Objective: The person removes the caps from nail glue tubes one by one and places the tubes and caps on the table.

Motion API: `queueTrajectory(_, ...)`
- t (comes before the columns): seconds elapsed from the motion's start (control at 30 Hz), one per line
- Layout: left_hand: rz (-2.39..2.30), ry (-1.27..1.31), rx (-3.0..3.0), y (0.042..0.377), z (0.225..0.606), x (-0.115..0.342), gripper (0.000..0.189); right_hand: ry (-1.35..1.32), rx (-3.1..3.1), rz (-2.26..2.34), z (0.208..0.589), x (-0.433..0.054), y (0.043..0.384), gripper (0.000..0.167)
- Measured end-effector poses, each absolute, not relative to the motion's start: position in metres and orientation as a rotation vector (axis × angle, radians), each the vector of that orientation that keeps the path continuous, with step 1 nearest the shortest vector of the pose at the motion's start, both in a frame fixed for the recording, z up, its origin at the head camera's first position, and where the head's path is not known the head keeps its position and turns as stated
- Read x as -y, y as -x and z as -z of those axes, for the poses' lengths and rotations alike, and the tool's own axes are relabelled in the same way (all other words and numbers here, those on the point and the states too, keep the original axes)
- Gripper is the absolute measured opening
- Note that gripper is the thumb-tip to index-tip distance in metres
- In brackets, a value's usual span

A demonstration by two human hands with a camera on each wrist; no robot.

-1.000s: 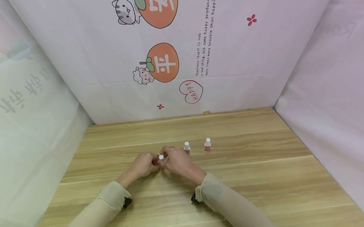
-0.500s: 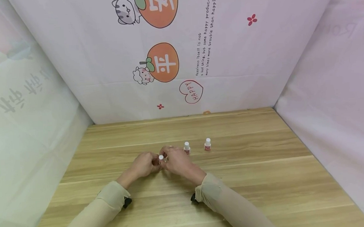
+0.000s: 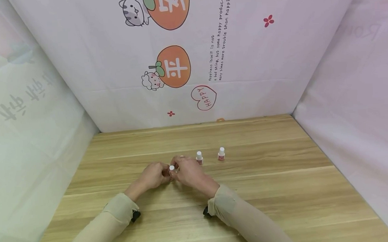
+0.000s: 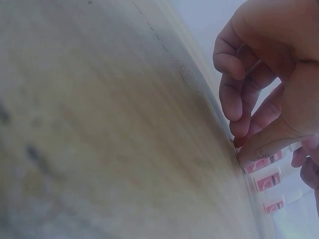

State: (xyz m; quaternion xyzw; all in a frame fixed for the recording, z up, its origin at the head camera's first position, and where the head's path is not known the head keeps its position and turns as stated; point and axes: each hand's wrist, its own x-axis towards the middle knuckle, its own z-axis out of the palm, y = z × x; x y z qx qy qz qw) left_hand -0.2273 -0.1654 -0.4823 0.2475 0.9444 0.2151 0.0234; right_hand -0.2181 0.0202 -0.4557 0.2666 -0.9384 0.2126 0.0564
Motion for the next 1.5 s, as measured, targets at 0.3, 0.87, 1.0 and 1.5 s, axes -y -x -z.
queueTrajectory(0.3,-0.659,-0.77,-2.916,0.2275,0.4832,0.165,0.019,-0.791,2.863,-0.714,0.4563,-0.0209,0.2195,0.022)
queueTrajectory(0.87,-0.664,-0.766,-2.917,0.2275,0.4807,0.1654,0.02,-0.811,2.841,-0.667,0.4519,-0.0205,0.2184,0.024)
queueTrajectory(1.0,-0.669,-0.771,-2.912,0.2274,0.4812,0.165,0.02,-0.791,2.851,-0.688,0.4519,-0.0209,0.2183,0.023)
queueTrajectory(1.5,-0.675,-0.772,-2.908,0.2275,0.4814,0.1651,0.016,-0.808,2.872,-0.678,0.4509,-0.0202,0.2179,0.023)
